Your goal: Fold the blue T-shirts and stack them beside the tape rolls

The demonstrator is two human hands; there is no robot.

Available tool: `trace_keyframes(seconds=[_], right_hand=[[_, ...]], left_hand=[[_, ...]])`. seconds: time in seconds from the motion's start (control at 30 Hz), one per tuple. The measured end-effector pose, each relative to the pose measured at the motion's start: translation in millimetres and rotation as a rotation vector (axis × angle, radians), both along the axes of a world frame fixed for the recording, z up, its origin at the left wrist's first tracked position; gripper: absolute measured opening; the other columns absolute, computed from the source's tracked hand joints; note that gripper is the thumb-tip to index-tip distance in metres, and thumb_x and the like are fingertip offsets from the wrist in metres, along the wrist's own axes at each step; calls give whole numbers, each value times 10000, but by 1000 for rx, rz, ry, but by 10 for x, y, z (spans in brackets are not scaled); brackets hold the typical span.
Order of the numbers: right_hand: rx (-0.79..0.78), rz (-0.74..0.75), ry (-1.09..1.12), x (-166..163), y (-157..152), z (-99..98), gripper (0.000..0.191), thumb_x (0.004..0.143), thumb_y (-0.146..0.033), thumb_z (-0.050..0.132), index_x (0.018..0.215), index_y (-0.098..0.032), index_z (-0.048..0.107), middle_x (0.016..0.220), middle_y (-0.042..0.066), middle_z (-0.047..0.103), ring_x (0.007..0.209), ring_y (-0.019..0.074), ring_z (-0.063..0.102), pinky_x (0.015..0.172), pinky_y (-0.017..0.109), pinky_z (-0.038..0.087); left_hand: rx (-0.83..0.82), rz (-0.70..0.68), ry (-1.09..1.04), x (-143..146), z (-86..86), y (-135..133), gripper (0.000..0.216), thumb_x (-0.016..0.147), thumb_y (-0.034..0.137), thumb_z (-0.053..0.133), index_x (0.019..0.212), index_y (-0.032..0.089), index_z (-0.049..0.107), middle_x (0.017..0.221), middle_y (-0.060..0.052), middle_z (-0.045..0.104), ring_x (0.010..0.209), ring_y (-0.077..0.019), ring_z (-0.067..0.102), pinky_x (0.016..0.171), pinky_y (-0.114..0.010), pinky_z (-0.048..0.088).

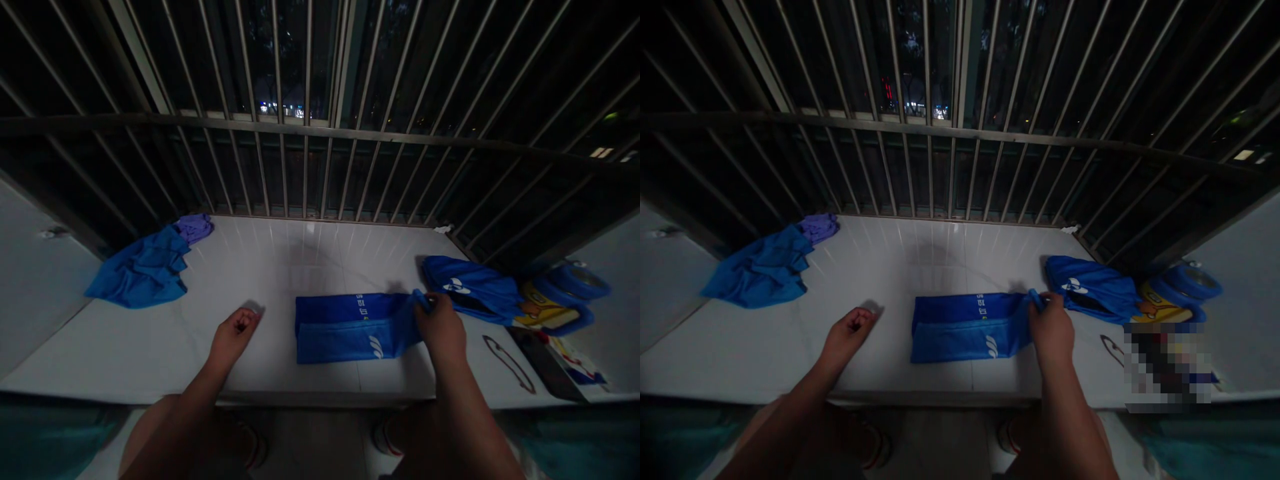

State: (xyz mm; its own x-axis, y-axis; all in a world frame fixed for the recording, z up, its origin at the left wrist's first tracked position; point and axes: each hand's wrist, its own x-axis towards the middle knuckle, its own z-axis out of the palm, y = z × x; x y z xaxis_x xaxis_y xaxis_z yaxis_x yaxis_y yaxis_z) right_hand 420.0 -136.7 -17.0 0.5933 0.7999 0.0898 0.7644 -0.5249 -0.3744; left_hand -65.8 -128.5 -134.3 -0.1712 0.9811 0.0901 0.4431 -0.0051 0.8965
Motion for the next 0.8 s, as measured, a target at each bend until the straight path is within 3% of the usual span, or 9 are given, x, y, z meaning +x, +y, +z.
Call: trace_keyframes(seconds=[0.1, 0.17, 0.3, 0.4, 0.47, 0.53, 0.67, 0.73, 0.8], right_hand=[[129, 216, -85, -767, 63, 110, 493, 1005, -231, 589, 1495, -186, 556, 1308, 159, 763, 1045, 294, 765, 849, 358, 539], [132, 460, -149, -1399, 40, -3, 443, 1005, -120, 534, 1436, -178, 614, 1273, 171, 757, 1045, 286, 750, 885, 377, 552], [-16, 813, -183, -2459, -219, -616, 315, 1029, -82, 530, 1259, -191, 716, 1219, 169, 756, 1062, 330, 713, 908, 492, 596], [-4, 871, -151, -2763, -503, -1108, 343, 1034, -148, 615, 1365, -183, 697, 1347, 198, 715, 1209, 371, 666, 1048, 600, 570], [36, 923, -146, -2711, -664, -1300, 409, 1040, -162, 638, 1447, -190, 667, 1409, 192, 697, 1293, 360, 639, 1129, 582, 541], [64, 1063, -142, -2501, -786, -1359, 414, 1043, -141, 643, 1452, -198, 668, 1410, 162, 713, 1314, 321, 641, 1146, 500, 543], [126, 1430, -122, -1736, -913, -1230, 344, 1063, -155, 657, 1383, -271, 711, 1310, 49, 782, 1289, 232, 670, 1177, 389, 508], [124, 1489, -127, -1221, -909, -1118, 358, 1062, -145, 650, 1366, -319, 727, 1282, 9, 801, 1310, 214, 673, 1209, 391, 480], [70, 1435, -149, -687, -852, -992, 404, 1040, -108, 632, 1361, -328, 741, 1324, 12, 798, 1376, 232, 652, 1236, 427, 464]], left_hand=[[-1, -5, 19, 3, -7, 0, 462, 900, 670, 693, 847, 212, 687, 624, 56, 511, 589, -141, 482, 599, -277, 396], [2, -8, 24, 3, -11, -3, 475, 901, 692, 693, 846, 220, 683, 622, 60, 517, 590, -140, 486, 602, -270, 406], [11, -16, 38, -5, -27, -7, 469, 909, 691, 693, 838, 228, 673, 623, 58, 542, 580, -140, 503, 604, -269, 424], [22, -15, 67, -16, -40, -5, 436, 919, 654, 686, 834, 226, 679, 632, 51, 554, 596, -144, 529, 617, -269, 433], [25, -21, 82, -20, -42, -3, 417, 922, 637, 680, 834, 229, 680, 629, 55, 547, 598, -143, 530, 615, -264, 428], [25, -30, 90, -20, -38, -2, 410, 922, 632, 673, 826, 233, 673, 626, 58, 540, 593, -141, 524, 604, -259, 420], [29, -21, 100, -16, -27, -10, 408, 930, 623, 658, 819, 230, 674, 629, 52, 539, 590, -144, 518, 595, -263, 412], [24, -18, 105, -15, -22, -17, 405, 939, 616, 647, 823, 230, 678, 624, 52, 527, 586, -147, 513, 596, -270, 413], [18, -25, 115, -13, -14, -23, 403, 943, 617, 637, 827, 233, 674, 622, 53, 528, 582, -149, 515, 598, -273, 417]])
